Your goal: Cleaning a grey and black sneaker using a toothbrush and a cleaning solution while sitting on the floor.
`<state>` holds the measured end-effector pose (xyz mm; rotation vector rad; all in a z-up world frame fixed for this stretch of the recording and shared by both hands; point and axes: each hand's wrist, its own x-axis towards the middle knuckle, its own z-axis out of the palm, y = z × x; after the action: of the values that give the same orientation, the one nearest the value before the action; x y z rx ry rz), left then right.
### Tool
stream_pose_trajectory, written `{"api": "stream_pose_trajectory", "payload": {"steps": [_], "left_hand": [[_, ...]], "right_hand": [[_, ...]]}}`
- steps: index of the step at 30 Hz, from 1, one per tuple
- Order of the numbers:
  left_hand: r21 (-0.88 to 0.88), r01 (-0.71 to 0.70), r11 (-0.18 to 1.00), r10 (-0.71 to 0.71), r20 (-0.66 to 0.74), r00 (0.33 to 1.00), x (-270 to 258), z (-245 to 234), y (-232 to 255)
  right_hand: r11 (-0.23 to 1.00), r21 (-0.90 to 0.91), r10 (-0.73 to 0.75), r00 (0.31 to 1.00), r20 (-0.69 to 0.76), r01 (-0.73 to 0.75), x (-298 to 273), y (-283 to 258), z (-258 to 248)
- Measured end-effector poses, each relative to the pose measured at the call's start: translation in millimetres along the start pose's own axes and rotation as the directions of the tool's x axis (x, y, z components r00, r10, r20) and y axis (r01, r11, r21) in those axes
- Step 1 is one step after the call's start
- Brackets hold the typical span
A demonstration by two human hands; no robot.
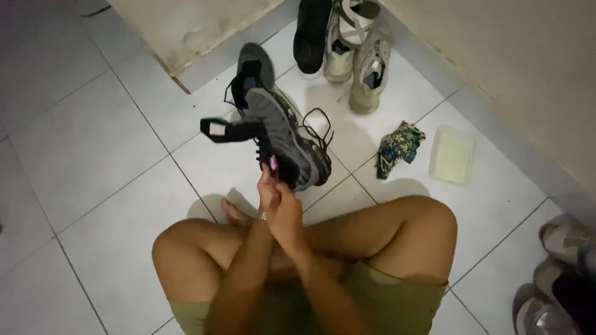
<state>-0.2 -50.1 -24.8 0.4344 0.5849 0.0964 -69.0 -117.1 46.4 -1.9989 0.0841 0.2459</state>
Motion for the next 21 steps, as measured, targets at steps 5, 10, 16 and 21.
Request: {"api": "stream_pose_trajectory", "payload": {"steps": [5, 10, 16, 21], "left_hand": [[0.150, 0.017, 0.989, -0.019, 0.009, 1.000, 72.6, -109.6, -19.5], [0.142, 0.022, 0.990, -0.031, 0.061, 0.998, 29.5, -39.9, -15.6], [0.159, -0.025, 0.987, 0.015, 0.064, 0.998, 50.1, -62.1, -23.7], [0.275, 0.065, 0.959, -0.075, 0.028, 0.997, 90.9, -117.6, -55.5]], "right_hand": [[0.998, 0.064, 0.009, 0.999, -0.039, -0.006, -14.0, -16.0, -7.2], [0.998, 0.054, -0.007, 0.999, -0.053, 0.010, 14.8, 12.0, 3.6], [0.994, 0.103, 0.043, 0.999, -0.023, -0.040, -2.0, 11.0, -16.0], [0.987, 0.120, -0.101, 0.992, -0.079, 0.110, 31.3, 25.9, -13.8]]}}
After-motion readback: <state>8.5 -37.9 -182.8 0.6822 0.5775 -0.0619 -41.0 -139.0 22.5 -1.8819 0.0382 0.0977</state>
